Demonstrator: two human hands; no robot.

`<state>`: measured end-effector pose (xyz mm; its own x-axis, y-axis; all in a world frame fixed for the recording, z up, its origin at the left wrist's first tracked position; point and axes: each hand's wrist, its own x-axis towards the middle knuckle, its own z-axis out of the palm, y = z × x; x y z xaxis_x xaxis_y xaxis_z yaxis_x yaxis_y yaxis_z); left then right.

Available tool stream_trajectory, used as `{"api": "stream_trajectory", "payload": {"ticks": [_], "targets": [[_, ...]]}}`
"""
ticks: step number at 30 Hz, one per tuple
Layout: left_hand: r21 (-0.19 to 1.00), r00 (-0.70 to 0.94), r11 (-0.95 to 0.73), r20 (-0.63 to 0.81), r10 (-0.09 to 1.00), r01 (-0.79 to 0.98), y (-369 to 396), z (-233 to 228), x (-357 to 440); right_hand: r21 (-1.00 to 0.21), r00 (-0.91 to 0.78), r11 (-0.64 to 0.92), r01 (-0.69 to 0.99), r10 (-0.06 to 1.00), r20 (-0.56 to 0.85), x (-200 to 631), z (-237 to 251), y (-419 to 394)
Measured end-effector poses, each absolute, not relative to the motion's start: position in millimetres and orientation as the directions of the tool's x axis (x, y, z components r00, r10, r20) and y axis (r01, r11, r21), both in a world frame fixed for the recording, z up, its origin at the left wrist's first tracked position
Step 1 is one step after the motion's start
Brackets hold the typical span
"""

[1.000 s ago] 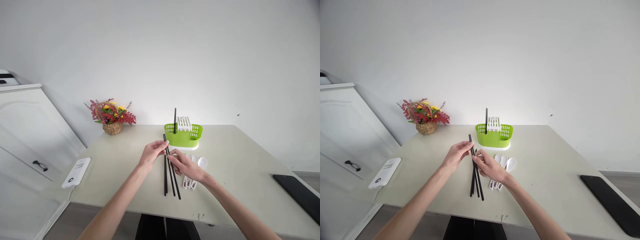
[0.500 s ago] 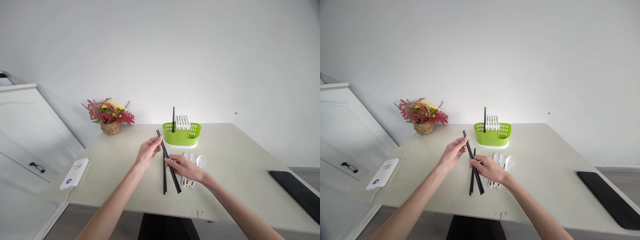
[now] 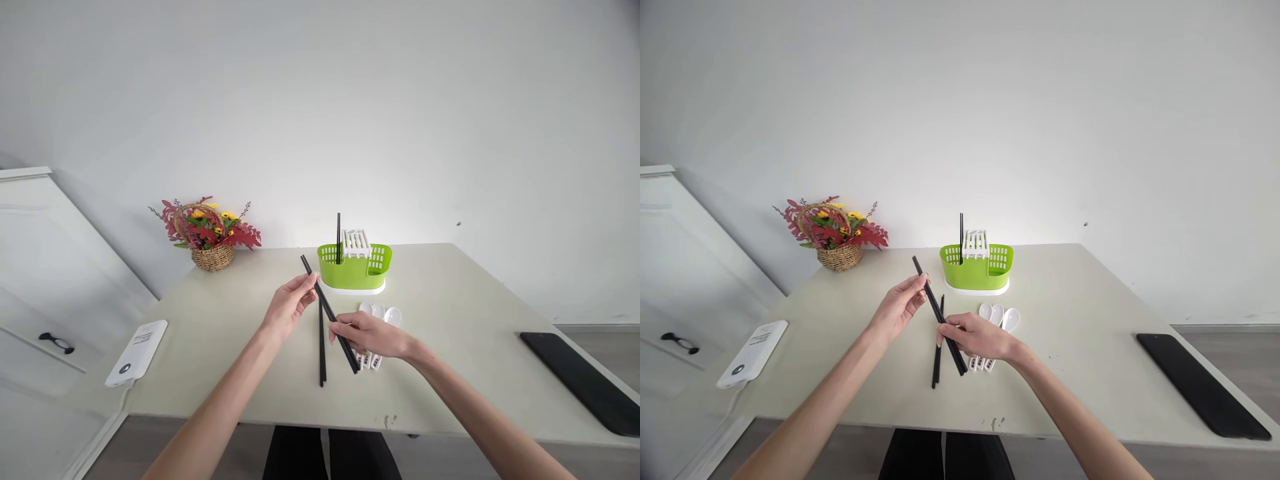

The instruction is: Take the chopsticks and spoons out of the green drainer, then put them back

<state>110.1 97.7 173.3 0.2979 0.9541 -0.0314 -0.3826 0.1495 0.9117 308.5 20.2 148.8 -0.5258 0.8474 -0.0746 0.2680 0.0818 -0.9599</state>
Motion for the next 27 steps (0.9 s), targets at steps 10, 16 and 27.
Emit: {"api": "stream_trajectory", "payload": {"ticks": [10,16,27], "targets": [[0.767,0.153,0.112,-0.018,0.988,-0.632,100,175,108,-0.913,-0.512,0.154,0.377,0.857,-0.067,330,152,3],[0.806,0.164,0.064,0.042,0.986,-0.589,105,170,110,-0.952,-0.513,0.046,0.303,0.85,-0.122,335,148,1],[0.934,0.17,0.089,-0.031,0.985,-0.345,106,166,98,-0.915,-0.354,0.105,0.39,0.934,-0.044,346,133,7]]}}
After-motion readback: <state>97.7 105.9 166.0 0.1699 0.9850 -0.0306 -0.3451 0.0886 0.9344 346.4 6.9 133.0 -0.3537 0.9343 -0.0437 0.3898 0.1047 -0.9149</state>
